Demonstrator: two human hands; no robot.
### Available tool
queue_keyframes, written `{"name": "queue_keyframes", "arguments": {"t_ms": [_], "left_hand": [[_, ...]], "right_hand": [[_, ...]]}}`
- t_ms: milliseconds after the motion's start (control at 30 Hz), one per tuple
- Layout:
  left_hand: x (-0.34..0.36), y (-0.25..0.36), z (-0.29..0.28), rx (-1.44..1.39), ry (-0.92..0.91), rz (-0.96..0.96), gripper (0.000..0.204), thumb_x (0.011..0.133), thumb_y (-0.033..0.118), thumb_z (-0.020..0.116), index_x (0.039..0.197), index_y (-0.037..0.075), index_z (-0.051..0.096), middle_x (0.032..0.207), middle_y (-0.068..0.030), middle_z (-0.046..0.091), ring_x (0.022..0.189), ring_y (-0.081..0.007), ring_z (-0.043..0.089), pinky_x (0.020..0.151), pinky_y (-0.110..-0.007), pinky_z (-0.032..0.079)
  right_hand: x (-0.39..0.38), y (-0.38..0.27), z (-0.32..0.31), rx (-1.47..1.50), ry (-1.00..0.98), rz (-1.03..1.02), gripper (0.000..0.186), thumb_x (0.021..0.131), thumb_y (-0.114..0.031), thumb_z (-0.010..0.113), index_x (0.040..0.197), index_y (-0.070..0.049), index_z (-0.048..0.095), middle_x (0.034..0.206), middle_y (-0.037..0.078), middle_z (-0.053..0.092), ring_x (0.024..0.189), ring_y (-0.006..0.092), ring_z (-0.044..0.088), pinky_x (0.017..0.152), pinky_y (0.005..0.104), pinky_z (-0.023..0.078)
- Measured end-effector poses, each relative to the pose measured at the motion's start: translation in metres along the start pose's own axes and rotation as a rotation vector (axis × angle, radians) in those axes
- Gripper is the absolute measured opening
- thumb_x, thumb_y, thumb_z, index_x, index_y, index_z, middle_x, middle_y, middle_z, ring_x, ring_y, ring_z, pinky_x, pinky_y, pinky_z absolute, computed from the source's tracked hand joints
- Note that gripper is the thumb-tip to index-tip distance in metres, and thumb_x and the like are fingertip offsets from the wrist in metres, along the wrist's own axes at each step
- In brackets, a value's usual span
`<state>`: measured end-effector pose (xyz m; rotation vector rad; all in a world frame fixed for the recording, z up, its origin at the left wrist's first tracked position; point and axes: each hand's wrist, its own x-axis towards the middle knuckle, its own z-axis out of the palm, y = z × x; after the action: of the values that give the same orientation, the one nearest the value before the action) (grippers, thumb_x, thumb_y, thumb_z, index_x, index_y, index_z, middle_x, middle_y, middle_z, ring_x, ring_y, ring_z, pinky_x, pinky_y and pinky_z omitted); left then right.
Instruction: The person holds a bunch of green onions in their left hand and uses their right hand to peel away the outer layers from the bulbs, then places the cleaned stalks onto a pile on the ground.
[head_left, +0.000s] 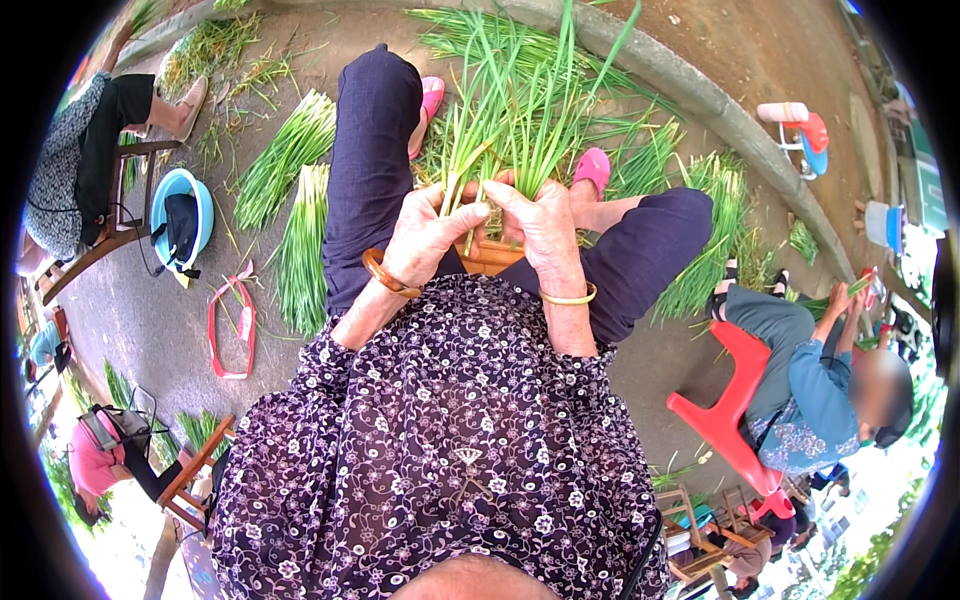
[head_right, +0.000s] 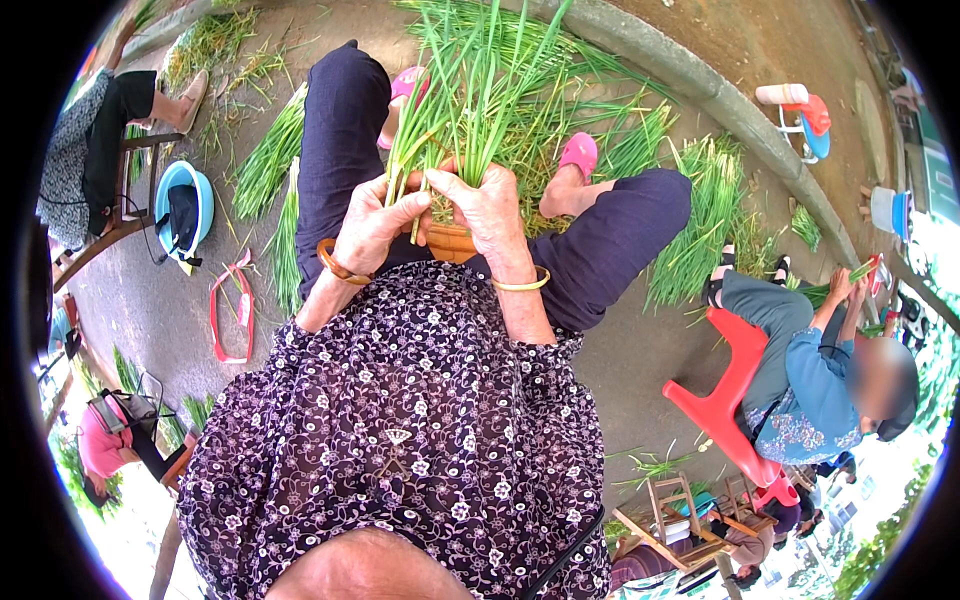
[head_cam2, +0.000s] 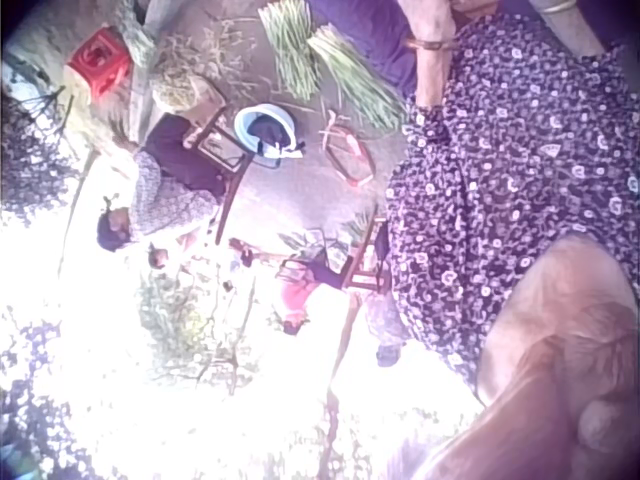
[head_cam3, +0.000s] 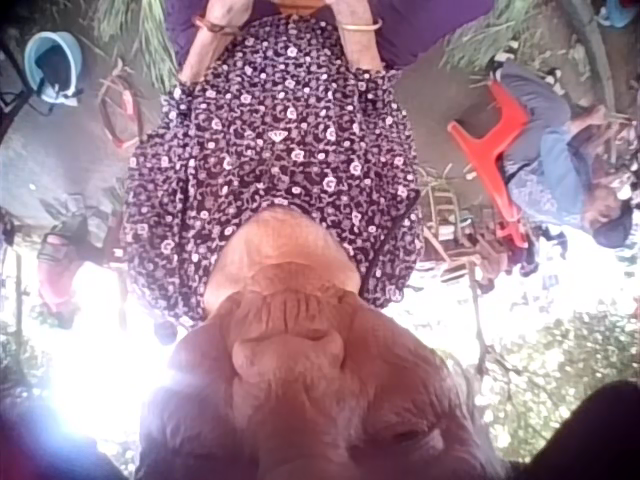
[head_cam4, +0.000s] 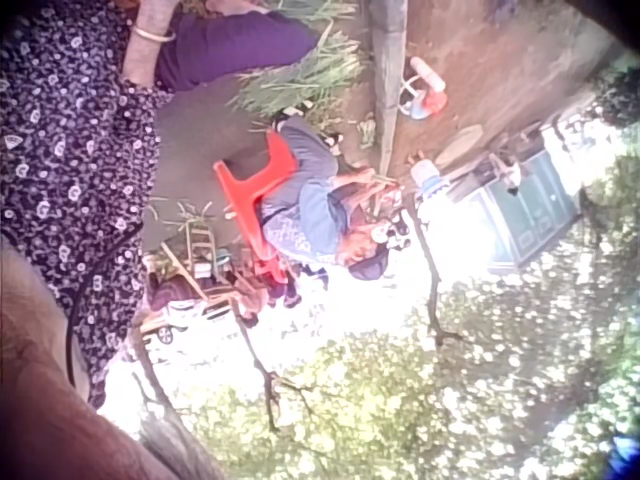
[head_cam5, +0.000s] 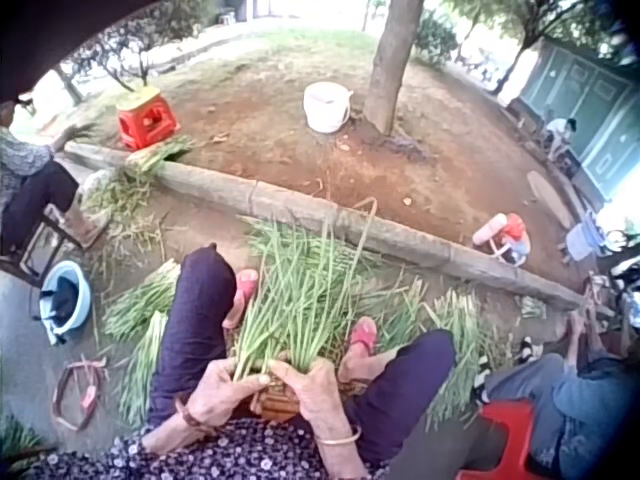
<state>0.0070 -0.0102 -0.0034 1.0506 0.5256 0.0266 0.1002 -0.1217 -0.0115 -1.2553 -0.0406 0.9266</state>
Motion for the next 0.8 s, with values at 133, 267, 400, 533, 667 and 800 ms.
{"name": "queue_keyframes", "arguments": {"t_ms": [133,267,400,533,667,800], "left_hand": [[0.000,0.001,0.003,0.067,0.065,0.047,0.022,0.075,0.011,0.061,0.094,-0.001,0.056,0.070,-0.0008,0.057,0.057,-0.0049,0.050,0.047,-0.017,0.039],[0.003,-0.003,0.000,0.168,0.101,0.118,0.021,0.073,0.010,0.063,0.091,0.000,0.059,0.073,0.0009,0.058,0.061,-0.0029,0.049,0.053,-0.016,0.040],[0.002,-0.004,-0.001,0.186,0.112,0.111,0.021,0.073,0.009,0.063,0.091,0.000,0.059,0.074,0.0003,0.058,0.061,-0.0029,0.050,0.052,-0.017,0.040],[0.003,-0.005,-0.001,0.197,0.109,0.118,0.020,0.073,0.008,0.062,0.091,-0.001,0.058,0.072,-0.0004,0.058,0.059,-0.0038,0.050,0.050,-0.017,0.041],[0.006,-0.008,-0.005,0.103,0.067,0.138,0.017,0.077,0.008,0.058,0.091,-0.001,0.056,0.070,-0.0032,0.057,0.054,-0.0070,0.051,0.045,-0.018,0.041],[0.008,0.003,-0.012,-0.162,0.066,0.031,0.012,0.081,0.009,0.051,0.090,0.001,0.053,0.072,-0.0070,0.057,0.046,-0.0080,0.048,0.035,-0.019,0.037]], "right_hand": [[-0.001,-0.003,0.002,-0.117,0.027,-0.037,0.011,0.072,-0.012,0.063,0.076,-0.002,0.058,0.059,-0.003,0.053,0.048,0.0021,0.044,0.041,0.0161,0.034],[-0.004,-0.008,0.008,-0.188,0.032,-0.093,0.012,0.072,-0.011,0.062,0.077,-0.001,0.058,0.060,-0.003,0.052,0.053,0.0031,0.045,0.046,0.0177,0.036],[-0.003,-0.005,0.005,-0.259,0.054,-0.067,0.011,0.072,-0.010,0.061,0.075,0.000,0.057,0.060,-0.003,0.051,0.053,0.0033,0.044,0.046,0.0184,0.036],[-0.001,0.000,0.004,-0.323,0.080,-0.106,0.010,0.072,-0.010,0.060,0.071,-0.001,0.056,0.059,-0.003,0.050,0.053,0.0032,0.043,0.047,0.0183,0.035],[0.002,0.004,-0.002,-0.262,0.105,-0.094,0.010,0.072,-0.010,0.060,0.070,-0.002,0.053,0.056,-0.003,0.049,0.046,0.0026,0.040,0.039,0.0175,0.031],[0.000,-0.004,-0.016,0.012,0.083,0.049,0.009,0.072,-0.008,0.060,0.074,-0.003,0.053,0.057,-0.001,0.050,0.038,0.0016,0.035,0.032,0.0161,0.025]]}}
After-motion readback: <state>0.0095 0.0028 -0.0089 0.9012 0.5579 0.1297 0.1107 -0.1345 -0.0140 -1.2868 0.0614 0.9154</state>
